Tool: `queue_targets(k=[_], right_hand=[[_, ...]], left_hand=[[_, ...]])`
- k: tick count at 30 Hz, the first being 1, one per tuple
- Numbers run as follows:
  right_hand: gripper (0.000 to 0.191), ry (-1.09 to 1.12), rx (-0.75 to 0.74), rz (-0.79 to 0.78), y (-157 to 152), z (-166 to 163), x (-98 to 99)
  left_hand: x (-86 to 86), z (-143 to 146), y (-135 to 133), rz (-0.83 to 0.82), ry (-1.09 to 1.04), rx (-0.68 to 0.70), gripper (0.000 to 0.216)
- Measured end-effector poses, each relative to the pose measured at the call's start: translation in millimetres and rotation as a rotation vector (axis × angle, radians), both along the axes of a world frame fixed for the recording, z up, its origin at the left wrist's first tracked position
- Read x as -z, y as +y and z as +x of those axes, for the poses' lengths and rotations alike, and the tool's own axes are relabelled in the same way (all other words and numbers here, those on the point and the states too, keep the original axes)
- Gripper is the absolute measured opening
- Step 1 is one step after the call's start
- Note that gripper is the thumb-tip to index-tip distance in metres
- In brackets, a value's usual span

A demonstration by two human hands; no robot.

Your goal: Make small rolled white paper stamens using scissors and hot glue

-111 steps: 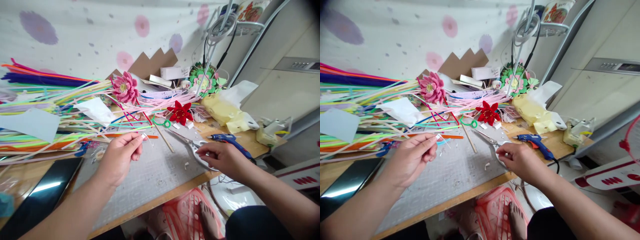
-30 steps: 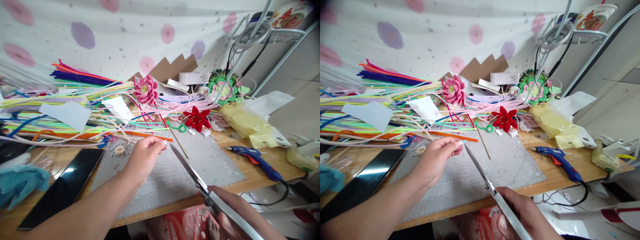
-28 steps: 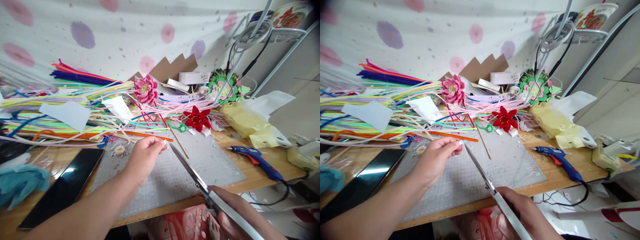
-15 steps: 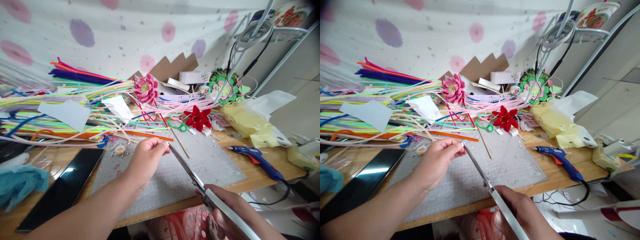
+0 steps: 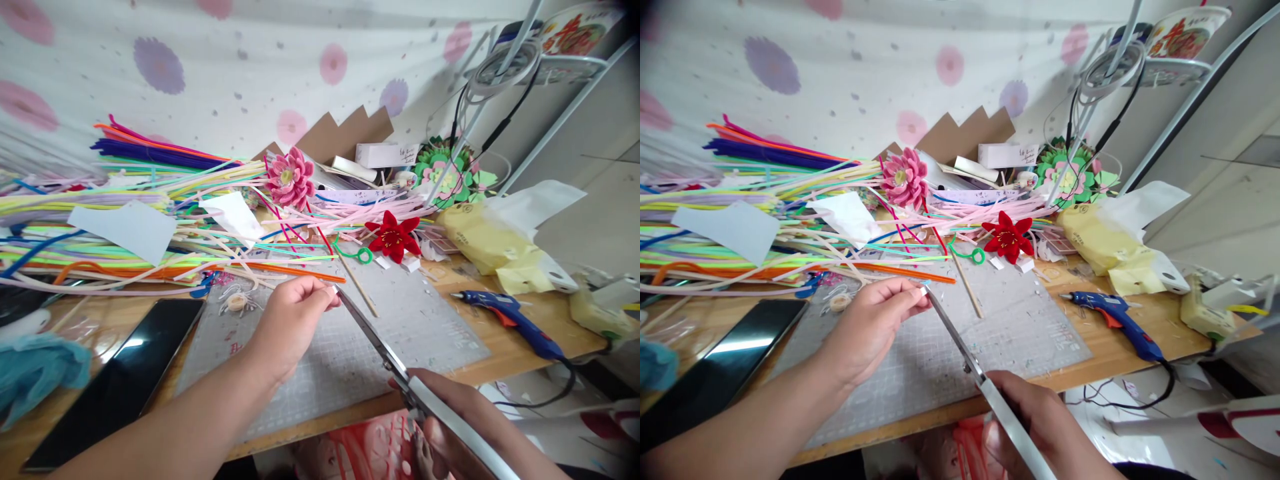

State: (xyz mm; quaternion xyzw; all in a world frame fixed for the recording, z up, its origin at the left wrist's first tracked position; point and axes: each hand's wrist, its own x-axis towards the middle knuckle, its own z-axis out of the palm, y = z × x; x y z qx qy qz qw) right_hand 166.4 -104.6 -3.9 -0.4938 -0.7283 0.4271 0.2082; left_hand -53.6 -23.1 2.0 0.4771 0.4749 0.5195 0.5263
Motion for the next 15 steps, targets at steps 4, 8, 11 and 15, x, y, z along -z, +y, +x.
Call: queue_targets(k=[4,8,11,15], right_hand=[[0.052,0.013,0.006,-0.025,0.9,-3.1,-4.0],[0.054,0.021,-0.028,-0.093,1.1,-3.1,-5.9],[0.055,0.047,0.007,-0.093,-0.4,0.2,-7.8],[0.055,0.105,0.043,-0.199,-1.0,2.3,-9.5]], left_hand=[[0.0,-0.2,-0.4,0.001,-0.018,0.008,0.015],[-2.6,-1.4,-1.0,-0.018,-0.129,0.042,0.013],[-4.8,-3.3,-0.4,-0.034,-0.266,0.095,0.014],[-7.5,-4.6,2.8,-0.058,-0.417,0.186,0.013]])
